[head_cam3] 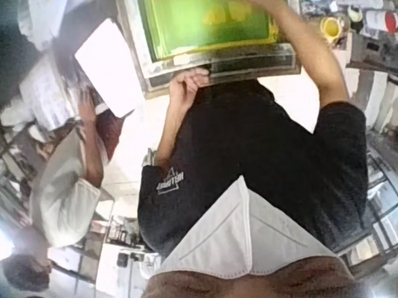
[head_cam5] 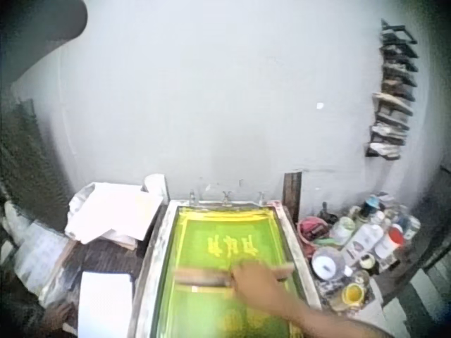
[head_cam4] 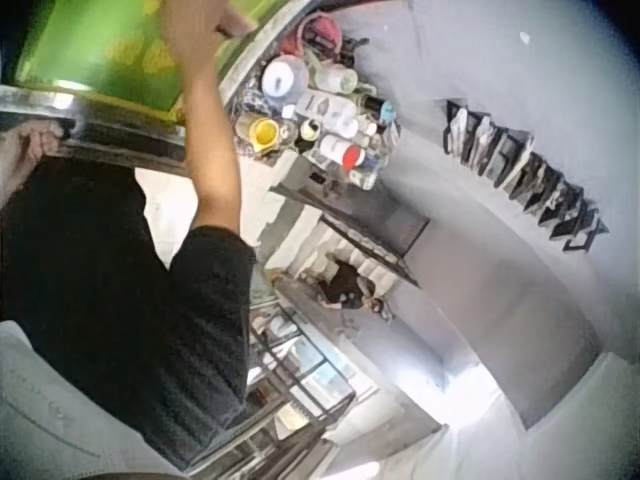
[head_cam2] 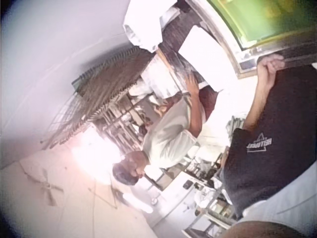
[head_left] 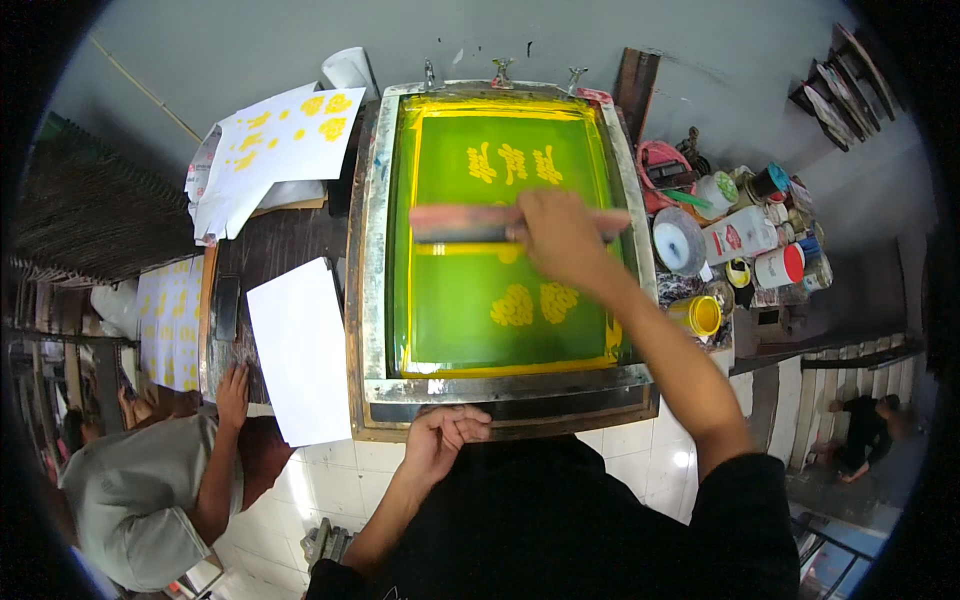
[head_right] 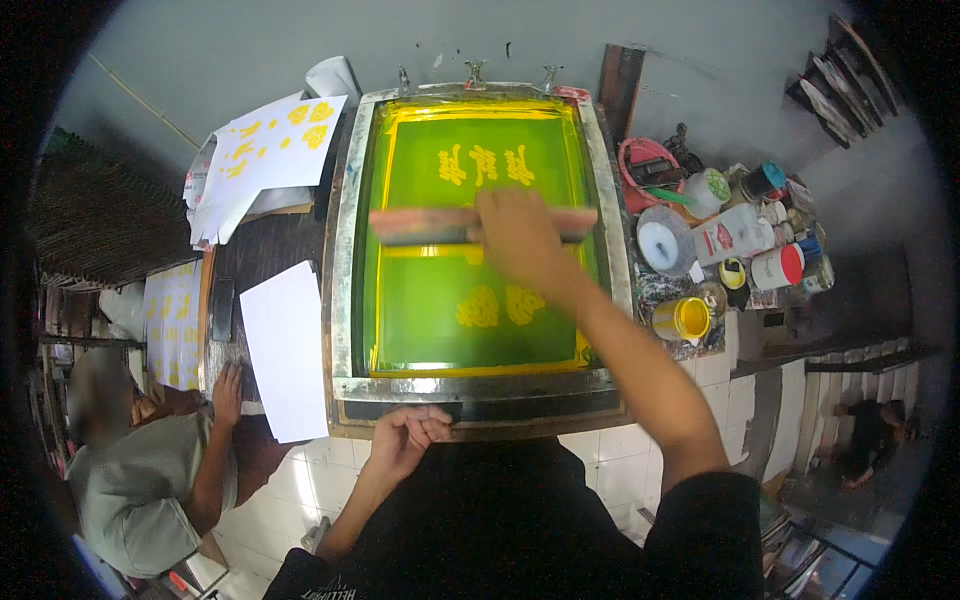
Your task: The person performs screen printing by applying yellow ink onto a screen frame using a squeegee, then lifting the frame to place and align sheets of paper underneath for repeated prints.
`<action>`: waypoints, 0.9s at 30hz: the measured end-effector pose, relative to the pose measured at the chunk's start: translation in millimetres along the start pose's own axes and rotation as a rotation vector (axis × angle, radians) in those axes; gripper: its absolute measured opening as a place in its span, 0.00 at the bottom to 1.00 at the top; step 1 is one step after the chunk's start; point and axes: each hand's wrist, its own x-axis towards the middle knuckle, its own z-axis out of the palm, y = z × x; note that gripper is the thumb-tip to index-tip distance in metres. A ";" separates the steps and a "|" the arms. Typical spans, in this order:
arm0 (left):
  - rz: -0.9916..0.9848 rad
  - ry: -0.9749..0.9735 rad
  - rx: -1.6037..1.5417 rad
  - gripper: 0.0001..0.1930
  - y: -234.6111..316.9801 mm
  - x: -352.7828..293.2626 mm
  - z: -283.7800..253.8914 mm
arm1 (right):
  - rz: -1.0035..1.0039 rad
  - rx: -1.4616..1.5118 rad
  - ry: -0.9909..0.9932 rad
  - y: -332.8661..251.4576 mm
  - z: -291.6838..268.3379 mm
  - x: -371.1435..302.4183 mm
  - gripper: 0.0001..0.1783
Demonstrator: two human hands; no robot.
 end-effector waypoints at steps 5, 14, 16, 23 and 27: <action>0.007 -0.027 0.007 0.15 3.7 2.5 1.6 | 0.006 0.063 -0.023 -71.4 -19.0 -103.1 0.16; 0.263 -0.858 -0.157 0.32 63.3 -15.7 94.1 | -0.171 -0.086 0.549 -95.4 -149.1 -81.6 0.17; 0.417 -0.966 -0.035 0.34 94.6 -0.3 118.9 | -0.217 -0.139 0.656 -90.2 -193.7 -42.9 0.18; 0.901 0.532 1.742 0.46 144.1 115.4 97.5 | 0.286 -0.290 0.300 -88.9 -305.3 52.5 0.18; 0.746 0.789 2.171 0.56 130.4 123.2 46.3 | -0.020 -0.187 0.598 -68.1 -312.0 82.8 0.19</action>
